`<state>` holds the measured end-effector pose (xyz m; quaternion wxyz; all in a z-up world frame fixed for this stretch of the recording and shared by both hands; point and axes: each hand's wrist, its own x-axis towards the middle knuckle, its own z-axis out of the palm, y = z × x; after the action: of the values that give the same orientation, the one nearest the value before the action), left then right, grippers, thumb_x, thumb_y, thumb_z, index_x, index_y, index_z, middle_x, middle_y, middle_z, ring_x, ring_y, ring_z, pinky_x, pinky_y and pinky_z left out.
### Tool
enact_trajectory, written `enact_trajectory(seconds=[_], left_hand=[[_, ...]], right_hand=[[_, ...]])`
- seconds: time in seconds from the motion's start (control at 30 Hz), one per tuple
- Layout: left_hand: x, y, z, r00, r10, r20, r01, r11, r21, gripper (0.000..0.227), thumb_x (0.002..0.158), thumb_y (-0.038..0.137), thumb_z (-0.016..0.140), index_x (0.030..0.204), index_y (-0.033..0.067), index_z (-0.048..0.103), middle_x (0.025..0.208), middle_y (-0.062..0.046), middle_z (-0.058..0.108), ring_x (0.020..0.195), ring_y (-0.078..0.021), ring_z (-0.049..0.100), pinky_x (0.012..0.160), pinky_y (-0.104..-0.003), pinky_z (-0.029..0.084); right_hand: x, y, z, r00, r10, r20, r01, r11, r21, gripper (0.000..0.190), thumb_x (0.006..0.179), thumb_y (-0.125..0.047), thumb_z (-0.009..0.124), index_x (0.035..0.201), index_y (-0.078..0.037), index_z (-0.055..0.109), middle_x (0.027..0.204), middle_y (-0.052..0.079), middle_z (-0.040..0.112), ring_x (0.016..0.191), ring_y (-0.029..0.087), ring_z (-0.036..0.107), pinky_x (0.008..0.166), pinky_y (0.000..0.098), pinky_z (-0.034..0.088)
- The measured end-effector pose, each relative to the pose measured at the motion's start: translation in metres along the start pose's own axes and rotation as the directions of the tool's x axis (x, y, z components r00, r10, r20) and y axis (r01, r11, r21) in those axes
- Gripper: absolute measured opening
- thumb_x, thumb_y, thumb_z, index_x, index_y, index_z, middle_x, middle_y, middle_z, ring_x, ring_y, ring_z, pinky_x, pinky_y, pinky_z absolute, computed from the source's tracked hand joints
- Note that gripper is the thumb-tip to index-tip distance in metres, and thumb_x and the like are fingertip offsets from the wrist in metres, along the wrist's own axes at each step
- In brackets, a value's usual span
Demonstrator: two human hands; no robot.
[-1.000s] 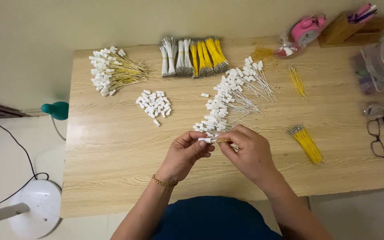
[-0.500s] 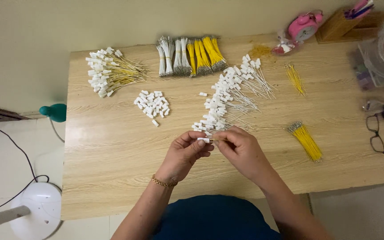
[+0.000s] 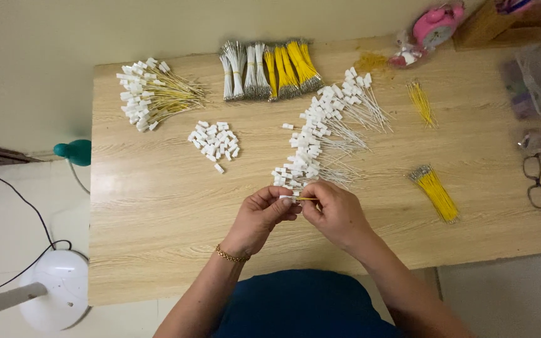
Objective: Manually assemble white plastic connectors by inserting small yellow and white wire leads into the connector housings.
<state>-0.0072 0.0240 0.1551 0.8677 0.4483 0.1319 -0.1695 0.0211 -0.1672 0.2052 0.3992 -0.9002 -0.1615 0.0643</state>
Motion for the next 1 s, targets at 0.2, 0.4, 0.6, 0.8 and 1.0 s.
enact_trajectory(seconds=[0.2,0.4,0.6,0.8,1.0], left_hand=[[0.001,-0.015,-0.014,0.998,-0.023,-0.05,0.024,0.999,0.032,0.023,0.094,0.005,0.072,0.115,-0.0043,0.067,0.091,-0.018,0.076,0.085,-0.0262,0.077,0.076,-0.034,0.066],[0.015,-0.041,-0.06,0.992,0.116,-0.056,-0.02,0.569,0.822,0.022,0.091,0.027,0.079,0.11,0.0173,0.078,0.095,-0.01,0.078,0.094,-0.0264,0.073,0.084,-0.04,0.056],[0.032,-0.084,-0.109,0.931,0.364,0.026,-0.076,0.125,0.989,0.023,0.077,0.024,0.084,0.1,0.0255,0.081,0.094,-0.003,0.074,0.085,-0.0271,0.071,0.077,-0.039,0.057],[0.057,-0.069,-0.075,0.876,0.473,0.097,-0.135,0.046,0.99,0.023,0.081,0.016,0.078,0.103,0.0183,0.077,0.095,-0.012,0.068,0.086,-0.0364,0.071,0.076,-0.044,0.058],[0.102,-0.081,-0.082,0.884,0.446,0.143,-0.117,-0.086,0.989,0.029,0.08,0.021,0.081,0.109,0.0228,0.076,0.099,-0.007,0.068,0.09,-0.031,0.073,0.078,-0.041,0.06]], right_hand=[[-0.008,0.02,0.026,0.997,0.032,0.067,-0.036,0.998,0.057,0.014,0.093,-0.028,0.067,0.099,-0.015,0.068,0.081,0.013,0.068,0.081,0.035,0.071,0.07,0.0438,0.056],[-0.017,0.097,0.054,0.968,0.244,0.058,-0.25,0.946,0.206,0.017,0.1,-0.013,0.061,0.11,-0.012,0.075,0.091,0.013,0.075,0.082,0.03,0.074,0.076,0.0395,0.058],[-0.037,0.097,0.012,0.851,0.515,-0.1,-0.393,0.752,0.53,0.024,0.099,-0.005,0.06,0.122,-0.005,0.067,0.083,0.012,0.067,0.056,0.015,0.059,0.058,0.0285,0.055],[-0.041,0.12,0.025,0.856,0.494,-0.153,-0.34,0.76,0.554,0.007,0.097,-0.003,0.065,0.104,-0.004,0.067,0.075,0.012,0.068,0.049,0.013,0.059,0.05,0.0255,0.048],[-0.037,0.102,0.034,0.838,0.521,-0.159,-0.376,0.764,0.525,0.01,0.089,-0.006,0.075,0.099,-0.006,0.076,0.07,0.003,0.061,0.067,0.01,0.052,0.059,0.0252,0.042]])
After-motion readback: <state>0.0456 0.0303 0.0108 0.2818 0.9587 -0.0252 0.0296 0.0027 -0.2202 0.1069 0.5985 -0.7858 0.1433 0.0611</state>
